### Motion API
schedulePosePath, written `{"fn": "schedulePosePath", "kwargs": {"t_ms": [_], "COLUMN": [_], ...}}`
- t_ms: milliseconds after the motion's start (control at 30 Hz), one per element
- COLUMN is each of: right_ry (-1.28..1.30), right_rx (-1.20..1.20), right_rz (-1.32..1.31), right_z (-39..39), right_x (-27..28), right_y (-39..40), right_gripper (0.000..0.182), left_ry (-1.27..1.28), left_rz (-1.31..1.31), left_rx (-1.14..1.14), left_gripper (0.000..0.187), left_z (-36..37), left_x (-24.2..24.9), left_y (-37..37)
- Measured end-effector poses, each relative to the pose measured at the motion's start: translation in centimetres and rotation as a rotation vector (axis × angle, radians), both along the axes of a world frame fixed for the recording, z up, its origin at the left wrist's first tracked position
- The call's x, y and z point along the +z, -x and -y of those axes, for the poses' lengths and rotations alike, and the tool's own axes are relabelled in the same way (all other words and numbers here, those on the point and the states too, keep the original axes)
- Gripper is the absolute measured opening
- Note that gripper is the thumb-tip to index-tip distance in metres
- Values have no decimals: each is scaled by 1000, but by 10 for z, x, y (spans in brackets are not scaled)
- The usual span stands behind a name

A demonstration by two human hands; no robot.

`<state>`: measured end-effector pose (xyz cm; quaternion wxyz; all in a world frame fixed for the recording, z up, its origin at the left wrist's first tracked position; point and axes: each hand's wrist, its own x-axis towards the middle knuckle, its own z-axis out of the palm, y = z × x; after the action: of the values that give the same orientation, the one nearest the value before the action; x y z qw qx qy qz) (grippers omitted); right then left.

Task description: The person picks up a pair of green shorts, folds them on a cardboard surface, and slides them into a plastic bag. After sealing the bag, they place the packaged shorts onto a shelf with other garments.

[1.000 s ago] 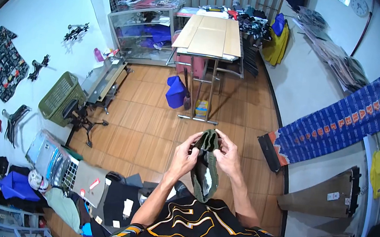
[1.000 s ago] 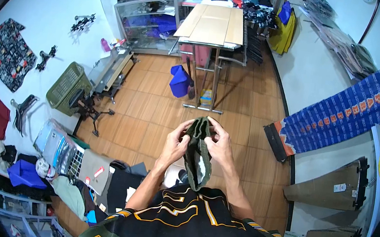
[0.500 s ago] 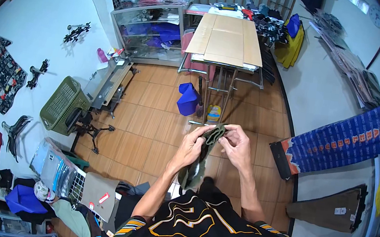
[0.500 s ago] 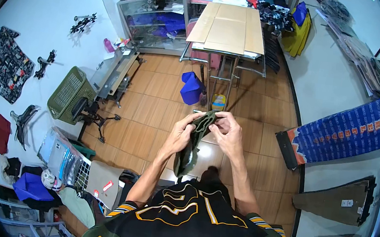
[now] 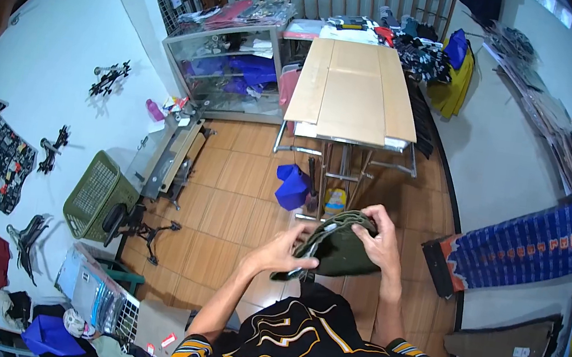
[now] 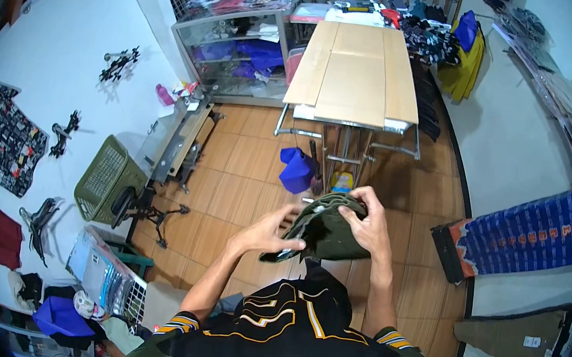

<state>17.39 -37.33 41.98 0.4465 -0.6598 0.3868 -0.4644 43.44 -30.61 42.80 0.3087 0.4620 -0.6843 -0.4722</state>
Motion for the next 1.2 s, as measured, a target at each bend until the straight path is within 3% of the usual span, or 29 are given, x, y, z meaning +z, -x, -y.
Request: {"fn": "schedulePosePath", "kwargs": {"t_ms": [67, 100, 200, 333, 400, 500, 600, 633, 733, 867, 900, 933, 1000, 1067, 1133, 1200], "right_ry": [-5, 19, -6, -17, -64, -39, 57, 75, 117, 217, 219, 224, 273, 344, 266, 199], "right_rx": [-100, -128, -178, -227, -235, -288, -361, -372, -431, -572, -624, -676, -730, -1028, -1135, -1215], "right_rz": [52, 57, 107, 115, 272, 293, 275, 240, 189, 242, 212, 183, 171, -174, -238, -504], "right_z": [26, 39, 75, 116, 131, 154, 180, 191, 228, 293, 307, 327, 373, 409, 431, 420], "right_x": [2, 4, 13, 21, 27, 34, 49, 49, 52, 60, 58, 54, 29, 2, -40, -53], "right_y": [7, 12, 18, 21, 19, 22, 22, 24, 20, -12, -18, -22, -27, -37, -51, -90], "right_gripper": [25, 25, 23, 20, 20, 22, 22, 22, 22, 23, 23, 23, 27, 32, 42, 45], "left_ry": [-176, -122, -51, -44, 80, 474, 306, 441, 300, 499, 509, 338, 406, 316, 291, 194], "left_rz": [320, 290, 211, 124, 123, 171, -8, -12, -205, -232, -144, -112, -302, -311, -345, -297], "left_rx": [-90, -55, 25, 14, -5, 97, 193, 242, 258, 223, 229, 238, 215, 197, 199, 224], "left_gripper": [58, 49, 47, 57, 51, 33, 27, 25, 25, 27, 26, 27, 29, 35, 36, 41], "left_z": [29, 40, 79, 126, 147, 189, 228, 244, 289, 362, 375, 383, 416, 427, 428, 415], "left_x": [-16, -21, -27, -26, -22, -32, -10, -6, 16, 35, 43, 50, 24, 13, -18, -38], "left_y": [-19, -26, -35, -27, -22, -25, -37, -41, -56, -75, -82, -91, -111, -143, -182, -223]}}
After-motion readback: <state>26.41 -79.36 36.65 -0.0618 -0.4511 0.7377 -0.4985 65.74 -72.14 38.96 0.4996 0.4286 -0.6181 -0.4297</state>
